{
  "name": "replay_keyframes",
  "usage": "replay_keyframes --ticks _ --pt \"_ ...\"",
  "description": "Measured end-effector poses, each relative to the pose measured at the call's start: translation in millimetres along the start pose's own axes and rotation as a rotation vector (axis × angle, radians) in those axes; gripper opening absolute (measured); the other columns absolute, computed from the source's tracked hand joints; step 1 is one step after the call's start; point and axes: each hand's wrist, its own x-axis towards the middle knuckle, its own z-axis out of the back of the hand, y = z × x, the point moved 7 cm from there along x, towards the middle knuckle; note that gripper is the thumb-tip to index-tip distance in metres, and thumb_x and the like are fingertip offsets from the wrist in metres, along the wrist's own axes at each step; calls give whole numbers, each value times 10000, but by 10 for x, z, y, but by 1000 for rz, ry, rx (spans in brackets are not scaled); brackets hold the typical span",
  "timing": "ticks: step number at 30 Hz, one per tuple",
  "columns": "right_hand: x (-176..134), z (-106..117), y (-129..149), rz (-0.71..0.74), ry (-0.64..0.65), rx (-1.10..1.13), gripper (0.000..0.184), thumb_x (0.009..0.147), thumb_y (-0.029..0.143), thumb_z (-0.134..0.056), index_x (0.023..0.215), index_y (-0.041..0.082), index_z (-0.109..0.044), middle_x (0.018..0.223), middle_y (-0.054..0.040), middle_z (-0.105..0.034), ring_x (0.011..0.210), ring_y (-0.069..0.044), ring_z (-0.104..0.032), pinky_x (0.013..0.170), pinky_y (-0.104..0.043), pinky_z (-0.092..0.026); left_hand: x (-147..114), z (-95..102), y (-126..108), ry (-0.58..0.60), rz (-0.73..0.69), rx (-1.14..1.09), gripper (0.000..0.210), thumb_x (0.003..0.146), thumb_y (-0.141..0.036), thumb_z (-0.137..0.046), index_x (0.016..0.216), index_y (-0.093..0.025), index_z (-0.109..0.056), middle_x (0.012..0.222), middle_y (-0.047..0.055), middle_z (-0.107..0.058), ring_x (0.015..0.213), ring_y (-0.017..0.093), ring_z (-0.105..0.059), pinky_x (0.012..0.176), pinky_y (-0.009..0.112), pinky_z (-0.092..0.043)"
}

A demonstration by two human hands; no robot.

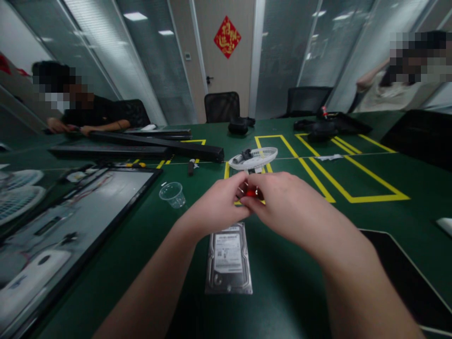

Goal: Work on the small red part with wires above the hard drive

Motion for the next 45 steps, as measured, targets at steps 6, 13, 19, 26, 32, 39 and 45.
replay_keyframes --ticks 6,13,19,26,32,39,45 --pt "-14 57 107 137 -51 92 274 935 60 -620 1088 233 -768 1090 -66 -802 905 -241 -733 756 -344 -498 -18 23 6 -38 -5 -6 320 847 -88 -658 1145 -199 -623 1155 110 -776 1058 288 -739 892 417 -588" --pt "8 -12 -4 2 -4 13 156 999 250 -674 1103 216 -786 997 -88 -820 763 -245 -720 662 -355 -464 6 11 -18 -20 -30 8 238 840 -130 -684 1061 -196 -627 1123 105 -773 1003 281 -729 843 406 -577" --pt "-12 26 80 92 -32 71 247 984 162 -650 1199 231 -752 1117 -78 -795 894 -253 -719 735 -360 -483 3 23 19 -42 -22 -27 299 876 -90 -658 1153 -196 -618 1159 109 -774 1054 281 -743 878 401 -588" --pt "8 23 52 81 -17 45 183 991 155 -615 1088 225 -753 1054 -81 -787 849 -250 -698 727 -367 -460 -4 23 -10 -40 -9 -21 274 860 -123 -704 1104 -206 -613 1141 99 -783 1028 270 -745 856 385 -588" --pt "-6 31 12 -22 -12 -22 152 999 331 -707 1084 226 -778 955 -77 -802 715 -235 -670 644 -356 -420 -6 23 -29 -12 -15 -1 251 831 -73 -658 1040 -203 -611 1122 98 -781 1003 265 -735 840 385 -584" --pt "-10 48 109 157 -40 61 225 958 88 -578 1021 221 -749 1066 -89 -777 891 -252 -709 766 -363 -486 -19 25 -10 -36 -12 -56 259 892 -106 -670 1121 -209 -607 1163 104 -778 1070 275 -747 919 405 -601" --pt "7 2 14 -20 9 -41 168 1020 335 -666 1031 215 -783 920 -92 -799 681 -229 -664 609 -351 -417 -5 31 -58 -9 -23 13 205 822 -93 -667 972 -208 -587 1105 99 -769 1004 265 -720 855 388 -579"
